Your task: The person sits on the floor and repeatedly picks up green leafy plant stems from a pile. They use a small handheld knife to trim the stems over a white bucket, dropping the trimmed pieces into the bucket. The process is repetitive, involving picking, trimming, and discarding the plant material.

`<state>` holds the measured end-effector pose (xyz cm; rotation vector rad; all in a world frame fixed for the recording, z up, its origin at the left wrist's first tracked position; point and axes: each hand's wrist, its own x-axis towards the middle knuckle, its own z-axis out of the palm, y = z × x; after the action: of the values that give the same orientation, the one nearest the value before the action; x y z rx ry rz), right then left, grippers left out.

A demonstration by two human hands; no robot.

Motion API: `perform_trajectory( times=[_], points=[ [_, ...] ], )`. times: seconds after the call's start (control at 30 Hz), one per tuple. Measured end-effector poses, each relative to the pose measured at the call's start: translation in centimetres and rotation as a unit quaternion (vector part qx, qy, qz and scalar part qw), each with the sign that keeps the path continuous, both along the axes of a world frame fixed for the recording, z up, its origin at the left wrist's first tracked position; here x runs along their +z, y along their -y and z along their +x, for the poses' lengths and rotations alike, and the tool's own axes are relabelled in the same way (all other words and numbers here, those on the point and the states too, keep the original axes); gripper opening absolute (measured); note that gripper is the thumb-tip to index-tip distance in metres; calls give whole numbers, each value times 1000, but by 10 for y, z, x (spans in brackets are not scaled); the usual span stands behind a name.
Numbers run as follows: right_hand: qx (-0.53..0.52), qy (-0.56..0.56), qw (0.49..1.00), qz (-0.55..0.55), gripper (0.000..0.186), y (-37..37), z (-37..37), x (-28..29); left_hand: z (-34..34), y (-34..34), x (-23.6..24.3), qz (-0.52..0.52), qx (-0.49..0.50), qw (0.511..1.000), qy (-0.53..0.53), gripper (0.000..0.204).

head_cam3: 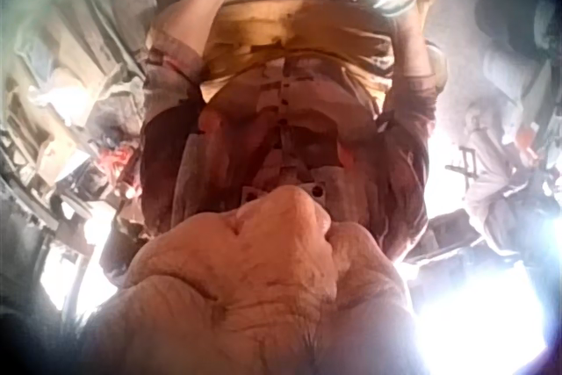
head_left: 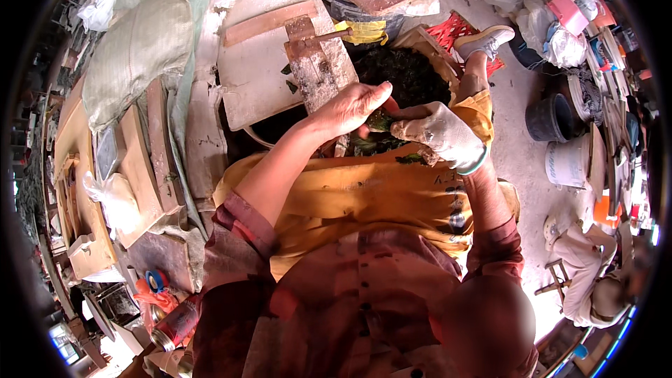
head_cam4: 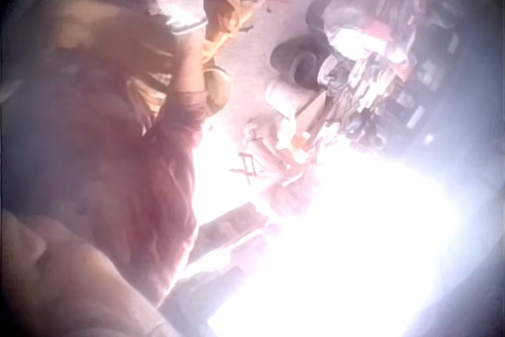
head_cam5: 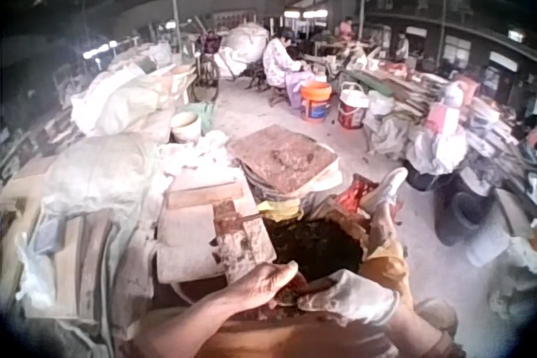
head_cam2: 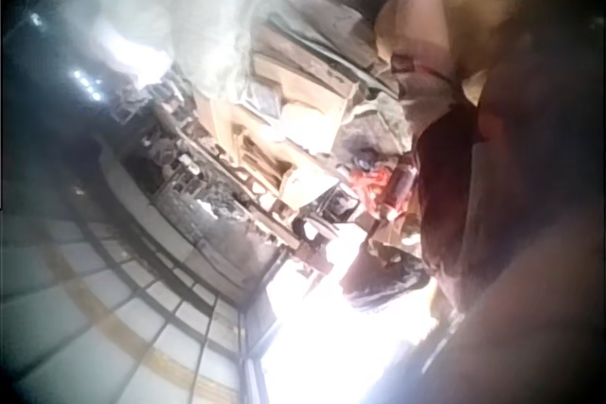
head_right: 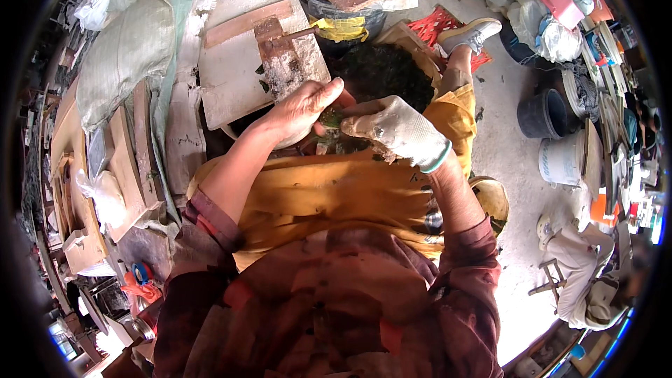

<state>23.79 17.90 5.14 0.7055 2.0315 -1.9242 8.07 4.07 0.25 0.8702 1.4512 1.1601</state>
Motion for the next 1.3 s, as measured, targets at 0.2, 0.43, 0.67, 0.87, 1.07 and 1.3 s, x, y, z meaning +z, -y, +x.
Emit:
perform_trajectory(
  times=[0.2, 0.43, 0.67, 0.87, 1.07, 1.3],
  points=[
    [16, 18, 989, 147, 34, -3, -1, -27, -14, -2, -23, 167, 178, 965, -94, 7],
    [-155, -159, 948, 227, 20, -2, -11, -42, -19, 12, -1, 75, 220, 970, 76, 20],
    [74, -156, 976, -132, 49, -44, -13, -39, -6, 29, 19, 72, -147, 973, 160, 21],
    [6, -140, 989, -54, 59, 22, -10, -77, 0, 24, -15, 256, 20, 940, -224, 18],
    [-54, -42, 800, -597, 46, 53, -12, -115, -5, 29, -3, 283, 31, 789, -545, 15],
    [-115, -110, 902, -401, 34, 49, -34, -78, -10, 28, -1, 276, 161, 713, -624, 14]
  ],
)
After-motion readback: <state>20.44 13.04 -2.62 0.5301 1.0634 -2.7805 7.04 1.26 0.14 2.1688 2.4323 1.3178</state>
